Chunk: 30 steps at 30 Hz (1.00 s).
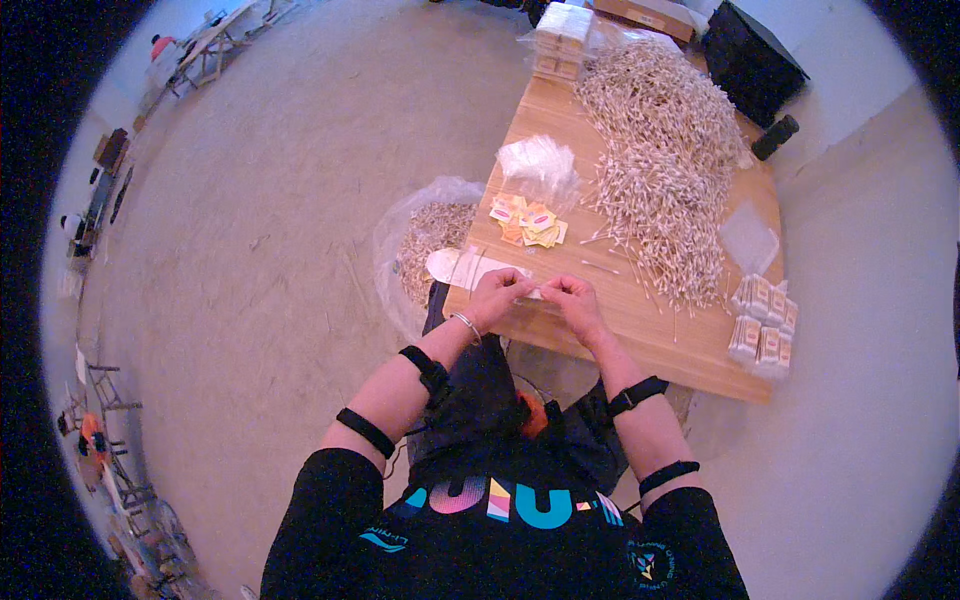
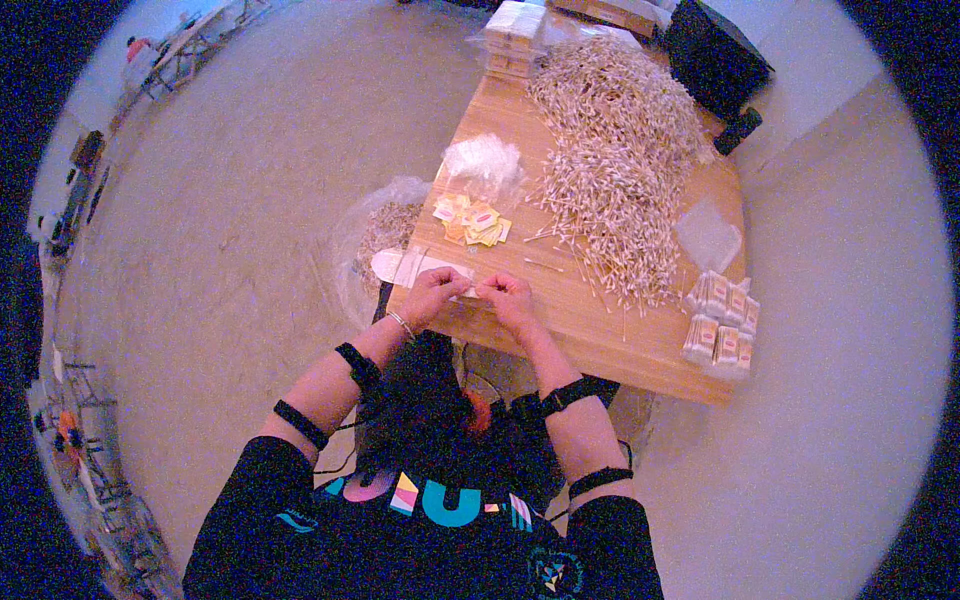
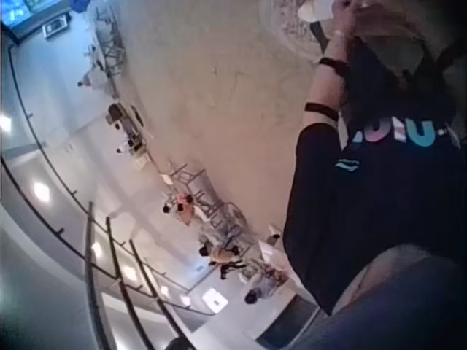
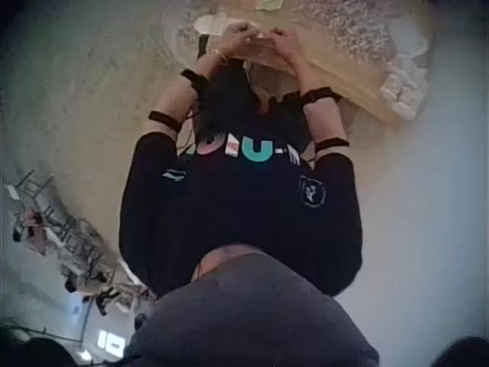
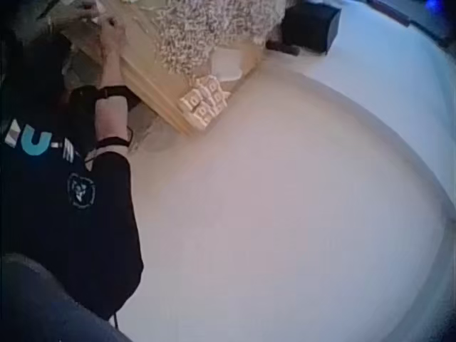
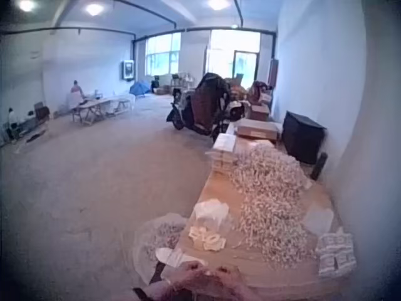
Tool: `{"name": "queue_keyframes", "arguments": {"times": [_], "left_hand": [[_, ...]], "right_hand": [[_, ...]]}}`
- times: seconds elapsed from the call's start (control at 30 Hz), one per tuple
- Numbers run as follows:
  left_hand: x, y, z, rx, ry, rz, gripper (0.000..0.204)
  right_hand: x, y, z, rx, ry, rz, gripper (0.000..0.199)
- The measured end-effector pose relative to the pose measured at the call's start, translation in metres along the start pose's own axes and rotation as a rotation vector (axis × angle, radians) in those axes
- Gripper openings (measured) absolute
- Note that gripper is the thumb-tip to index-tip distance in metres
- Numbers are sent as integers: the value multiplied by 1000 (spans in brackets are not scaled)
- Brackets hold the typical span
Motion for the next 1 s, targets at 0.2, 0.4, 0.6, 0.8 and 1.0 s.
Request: {"name": "queue_keyframes", "arguments": {"times": [0.2, 0.4, 0.6, 0.8, 1.0], "left_hand": [[-11, -3, 1, 27, -18, -30, 17], [16, -8, -10, 169, 267, 334, 16], [55, 19, -43, 154, 255, 724, 11], [58, 37, -37, 57, 290, 746, 14], [65, 65, -31, -59, 278, 713, 14]], "right_hand": [[-7, 5, -5, -36, 105, 19, 4], [-38, 11, -11, 99, -224, -411, 12], [-45, 12, -38, 189, -369, -804, 13], [-52, 3, -55, 127, -407, -789, 14], [-47, -12, -78, 171, -330, -867, 12]]}}
Point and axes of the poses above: each hand's wrist, its own z-axis towards the middle knuckle, its own y-axis out of the palm, x = y × z, the point moved 7 cm from there along z, towards the middle knuckle, and after that the axes turned 14 degrees about -x, right-handed, at the moved point
